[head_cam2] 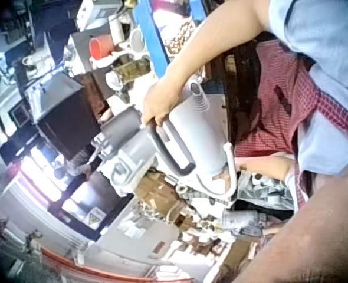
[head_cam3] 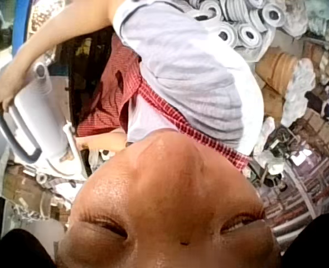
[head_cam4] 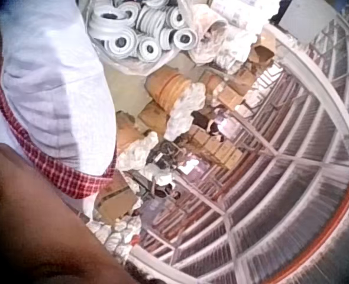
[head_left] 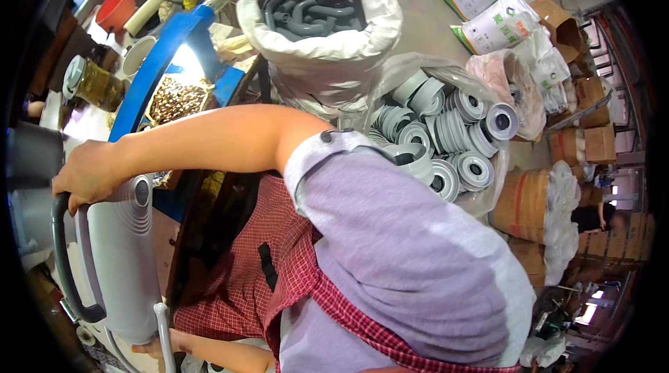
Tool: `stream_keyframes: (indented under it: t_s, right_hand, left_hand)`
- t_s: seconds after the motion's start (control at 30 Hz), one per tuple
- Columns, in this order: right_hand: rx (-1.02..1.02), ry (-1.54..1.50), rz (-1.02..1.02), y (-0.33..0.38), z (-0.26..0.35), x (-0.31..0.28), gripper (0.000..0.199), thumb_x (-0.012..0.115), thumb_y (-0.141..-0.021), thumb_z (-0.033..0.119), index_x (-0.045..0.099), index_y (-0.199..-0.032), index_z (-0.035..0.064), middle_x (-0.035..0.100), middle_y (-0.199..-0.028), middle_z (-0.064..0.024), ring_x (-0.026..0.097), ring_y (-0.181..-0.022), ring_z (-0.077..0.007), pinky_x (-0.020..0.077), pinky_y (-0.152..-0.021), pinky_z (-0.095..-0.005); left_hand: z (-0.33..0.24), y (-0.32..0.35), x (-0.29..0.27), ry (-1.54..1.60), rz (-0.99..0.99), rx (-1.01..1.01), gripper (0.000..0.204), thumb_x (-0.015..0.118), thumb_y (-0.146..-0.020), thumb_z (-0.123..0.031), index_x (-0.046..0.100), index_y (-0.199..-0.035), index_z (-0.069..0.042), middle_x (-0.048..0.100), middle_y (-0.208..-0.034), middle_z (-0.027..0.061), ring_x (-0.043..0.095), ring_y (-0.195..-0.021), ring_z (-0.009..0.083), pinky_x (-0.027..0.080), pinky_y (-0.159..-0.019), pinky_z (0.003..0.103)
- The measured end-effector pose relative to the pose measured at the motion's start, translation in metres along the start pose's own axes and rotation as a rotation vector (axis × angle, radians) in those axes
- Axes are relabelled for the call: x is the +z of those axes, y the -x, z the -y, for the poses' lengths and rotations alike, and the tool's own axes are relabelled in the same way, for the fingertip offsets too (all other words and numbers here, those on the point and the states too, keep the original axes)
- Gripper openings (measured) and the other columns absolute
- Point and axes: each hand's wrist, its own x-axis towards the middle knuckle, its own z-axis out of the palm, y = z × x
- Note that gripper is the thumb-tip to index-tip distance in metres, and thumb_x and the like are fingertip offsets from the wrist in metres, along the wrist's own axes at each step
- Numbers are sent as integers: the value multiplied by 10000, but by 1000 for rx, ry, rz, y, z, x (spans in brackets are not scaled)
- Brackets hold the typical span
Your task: The person repeatedly picks up a gray watering can, inserts a small metal washer into the spout, and attaches a gray plastic spout piece. They then place the assembled watering can on the table and repeat the process with another unit. The workspace contains bins of parts and several completed watering cans.
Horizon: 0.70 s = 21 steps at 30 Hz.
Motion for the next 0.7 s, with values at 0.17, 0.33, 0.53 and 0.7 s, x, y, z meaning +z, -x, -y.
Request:
stream_keyframes:
  t_s: [0.17,0.33,0.53,0.7]
  right_hand:
    - [-218,60,-253,71,-12,-20,471,644,-823,322,565,-1230,98,580,-1209,-115,479,-1187,-304,366,-998,-436]
    - [424,310,-1113,396,-86,-125,398,608,-784,56,541,-1173,0,558,-1160,-168,551,-1011,-277,445,-883,-359]
    - [1492,778,-1815,738,-176,-129,773,825,-652,314,472,-1254,-18,508,-1202,-222,492,-1141,-351,399,-987,-417]
    - [1931,526,-1204,793,-210,-120,1057,764,-637,540,336,-1384,-73,392,-1414,-254,343,-1331,-396,286,-1101,-438]
  left_hand:
    - [-28,14,-5,-47,-5,-8,557,376,-987,-417,516,-1176,88,645,-970,224,661,-809,279,559,-603,356]
    - [-48,41,12,-50,9,20,554,374,-986,-426,524,-1177,72,643,-988,205,653,-835,270,550,-645,353]
    - [-69,76,16,-41,40,-30,550,372,-986,-436,533,-1178,53,641,-1009,182,643,-865,260,538,-696,350]
    - [-77,90,-19,71,33,-164,547,370,-986,-445,541,-1179,37,639,-1027,164,635,-891,251,528,-738,347]
